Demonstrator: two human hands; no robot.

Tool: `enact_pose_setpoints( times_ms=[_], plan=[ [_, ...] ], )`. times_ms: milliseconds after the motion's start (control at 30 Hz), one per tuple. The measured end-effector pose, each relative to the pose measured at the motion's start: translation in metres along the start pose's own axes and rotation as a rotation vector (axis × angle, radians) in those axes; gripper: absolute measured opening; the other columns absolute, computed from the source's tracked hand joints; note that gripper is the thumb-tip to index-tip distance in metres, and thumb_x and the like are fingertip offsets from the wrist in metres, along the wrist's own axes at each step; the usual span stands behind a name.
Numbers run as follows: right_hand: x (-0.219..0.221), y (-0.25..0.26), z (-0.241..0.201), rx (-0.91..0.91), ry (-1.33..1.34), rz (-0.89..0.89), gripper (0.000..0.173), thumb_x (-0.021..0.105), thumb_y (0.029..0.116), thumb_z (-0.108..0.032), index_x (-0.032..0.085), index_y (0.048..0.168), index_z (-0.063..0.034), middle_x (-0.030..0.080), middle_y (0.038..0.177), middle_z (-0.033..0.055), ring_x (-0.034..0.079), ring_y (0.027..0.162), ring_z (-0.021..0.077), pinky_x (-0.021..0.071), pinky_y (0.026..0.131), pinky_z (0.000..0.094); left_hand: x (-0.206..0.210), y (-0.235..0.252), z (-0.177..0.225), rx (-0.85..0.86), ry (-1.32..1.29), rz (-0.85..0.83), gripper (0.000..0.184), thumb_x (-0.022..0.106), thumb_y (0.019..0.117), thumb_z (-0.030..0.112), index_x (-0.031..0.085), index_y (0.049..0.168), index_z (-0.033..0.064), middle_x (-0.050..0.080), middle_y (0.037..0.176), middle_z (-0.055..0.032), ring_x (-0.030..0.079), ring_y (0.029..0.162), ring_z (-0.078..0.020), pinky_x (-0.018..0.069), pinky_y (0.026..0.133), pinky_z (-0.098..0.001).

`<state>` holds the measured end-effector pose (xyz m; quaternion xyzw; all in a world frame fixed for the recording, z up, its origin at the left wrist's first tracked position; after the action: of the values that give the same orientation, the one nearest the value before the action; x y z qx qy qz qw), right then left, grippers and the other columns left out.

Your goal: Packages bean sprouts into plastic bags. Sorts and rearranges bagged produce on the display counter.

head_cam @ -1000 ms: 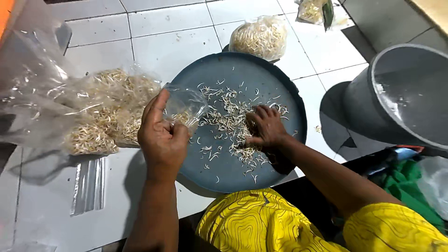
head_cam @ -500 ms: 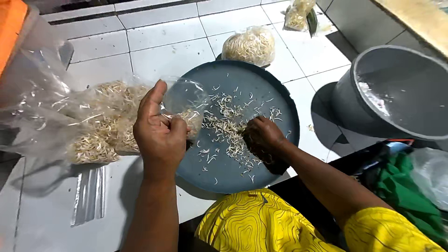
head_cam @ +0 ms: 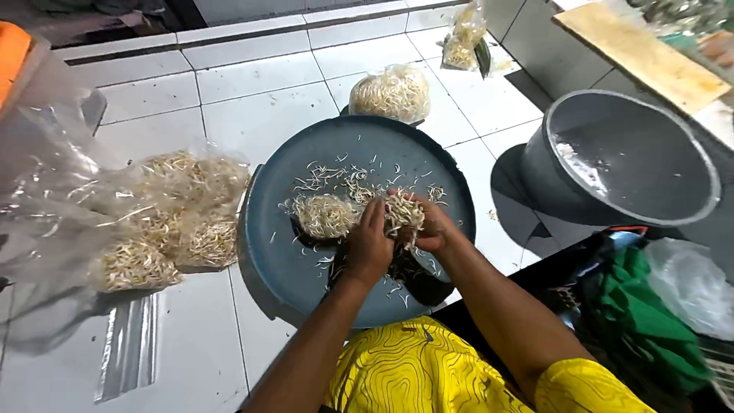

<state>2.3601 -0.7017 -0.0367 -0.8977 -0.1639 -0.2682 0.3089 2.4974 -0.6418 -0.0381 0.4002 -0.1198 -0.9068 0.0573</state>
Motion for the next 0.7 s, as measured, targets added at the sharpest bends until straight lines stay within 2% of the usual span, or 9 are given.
enact_pose_setpoints(
  times_ms=[67, 167, 300, 333, 367, 433, 533, 600, 700],
  plan=[
    [0.020, 0.005, 0.011, -0.029, 0.042, 0.192, 0.034, 0.044, 0.1055, -0.042, 0.061, 0.121, -0.0176, 0.068, 0.093, 0.0034, 0.066, 0.077, 0.0147, 0.0569, 0.066, 0.0349, -0.003, -0.001, 0.003, -0.054, -0.074, 0.044, 0.068, 0.066, 0.0878, 0.000, 0.045, 0.152, 0.0023, 0.046, 0.156, -0.0162, 0.056, 0.135, -0.0280, 0.0520, 0.107, -0.0461],
    [0.049, 0.003, 0.017, -0.203, -0.209, 0.297, 0.030, 0.047, 0.1057, -0.032, 0.056, 0.126, -0.0120, 0.066, 0.097, 0.0066, 0.065, 0.081, 0.0181, 0.0560, 0.068, 0.0398, -0.018, 0.001, 0.000, -0.124, -0.142, 0.120, 0.071, 0.067, 0.0863, -0.004, 0.044, 0.153, 0.0013, 0.046, 0.155, -0.0182, 0.052, 0.139, -0.0297, 0.0485, 0.111, -0.0478],
    [0.074, -0.017, -0.003, -0.543, -1.112, 0.070, 0.045, 0.044, 0.1052, -0.017, 0.042, 0.149, -0.0073, 0.061, 0.134, 0.0145, 0.067, 0.109, 0.0232, 0.0586, 0.090, 0.0450, -0.041, 0.004, -0.003, -0.110, -0.173, 0.195, 0.059, 0.066, 0.0946, 0.005, 0.047, 0.151, 0.0028, 0.051, 0.151, -0.0182, 0.058, 0.131, -0.0281, 0.0513, 0.107, -0.0462],
    [0.082, -0.024, -0.013, -0.590, -1.312, 0.038, 0.051, 0.046, 0.1047, -0.014, 0.037, 0.154, -0.0068, 0.056, 0.144, 0.0161, 0.066, 0.116, 0.0255, 0.0569, 0.097, 0.0470, -0.049, 0.007, -0.001, -0.122, -0.186, 0.187, 0.059, 0.066, 0.0947, 0.006, 0.048, 0.151, 0.0043, 0.052, 0.150, -0.0171, 0.061, 0.126, -0.0264, 0.0542, 0.103, -0.0448],
    [0.090, -0.031, -0.022, -0.640, -1.452, 0.043, 0.052, 0.050, 0.1027, -0.010, 0.040, 0.154, -0.0070, 0.057, 0.144, 0.0161, 0.068, 0.112, 0.0266, 0.0576, 0.096, 0.0485, -0.056, 0.011, 0.000, -0.146, -0.208, 0.173, 0.061, 0.067, 0.0927, 0.004, 0.049, 0.151, 0.0059, 0.053, 0.149, -0.0163, 0.065, 0.115, -0.0248, 0.0580, 0.092, -0.0430],
    [0.101, -0.040, -0.039, -0.788, -1.582, 0.101, 0.048, 0.057, 0.0944, -0.001, 0.058, 0.141, -0.0107, 0.064, 0.133, 0.0136, 0.069, 0.105, 0.0273, 0.0598, 0.087, 0.0498, -0.073, 0.019, 0.003, -0.170, -0.283, 0.161, 0.067, 0.063, 0.0862, -0.001, 0.050, 0.151, 0.0091, 0.056, 0.146, -0.0123, 0.068, 0.091, -0.0196, 0.0595, 0.071, -0.0388],
    [0.105, -0.034, -0.059, -0.935, -1.731, 0.023, 0.045, 0.067, 0.0807, 0.001, 0.073, 0.118, -0.0234, 0.052, 0.146, 0.0124, 0.049, 0.134, 0.0343, 0.0496, 0.103, 0.0542, -0.109, 0.029, 0.010, -0.183, -0.470, 0.110, 0.065, 0.063, 0.0866, 0.000, 0.050, 0.150, 0.0095, 0.059, 0.143, -0.0093, 0.070, 0.073, -0.0150, 0.0628, 0.062, -0.0362],
    [0.108, -0.030, -0.066, -0.940, -1.853, -0.077, 0.033, 0.070, 0.0849, -0.009, 0.076, 0.113, -0.0259, 0.051, 0.149, 0.0125, 0.047, 0.138, 0.0361, 0.0476, 0.106, 0.0561, -0.137, 0.031, 0.018, -0.219, -0.555, 0.089, 0.063, 0.060, 0.0889, -0.002, 0.049, 0.150, 0.0111, 0.060, 0.141, -0.0076, 0.068, 0.064, -0.0142, 0.0614, 0.057, -0.0343],
    [0.126, -0.036, -0.083, -1.002, -1.883, -0.111, 0.018, 0.060, 0.1000, -0.018, 0.077, 0.107, -0.0182, 0.070, 0.122, 0.0061, 0.067, 0.114, 0.0244, 0.0566, 0.096, 0.0459, -0.176, 0.033, 0.025, -0.206, -0.592, 0.110, 0.061, 0.057, 0.0885, -0.005, 0.050, 0.148, 0.0077, 0.061, 0.141, -0.0080, 0.066, 0.062, -0.0127, 0.0593, 0.054, -0.0308]
  ],
)
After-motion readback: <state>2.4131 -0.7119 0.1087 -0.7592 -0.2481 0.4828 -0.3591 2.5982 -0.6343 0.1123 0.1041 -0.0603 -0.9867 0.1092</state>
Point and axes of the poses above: each hand's wrist, its own y-axis towards the middle knuckle, its own x-axis out of the palm, z = x × y, the point moved 3 cm from there along y, towards the middle knuckle
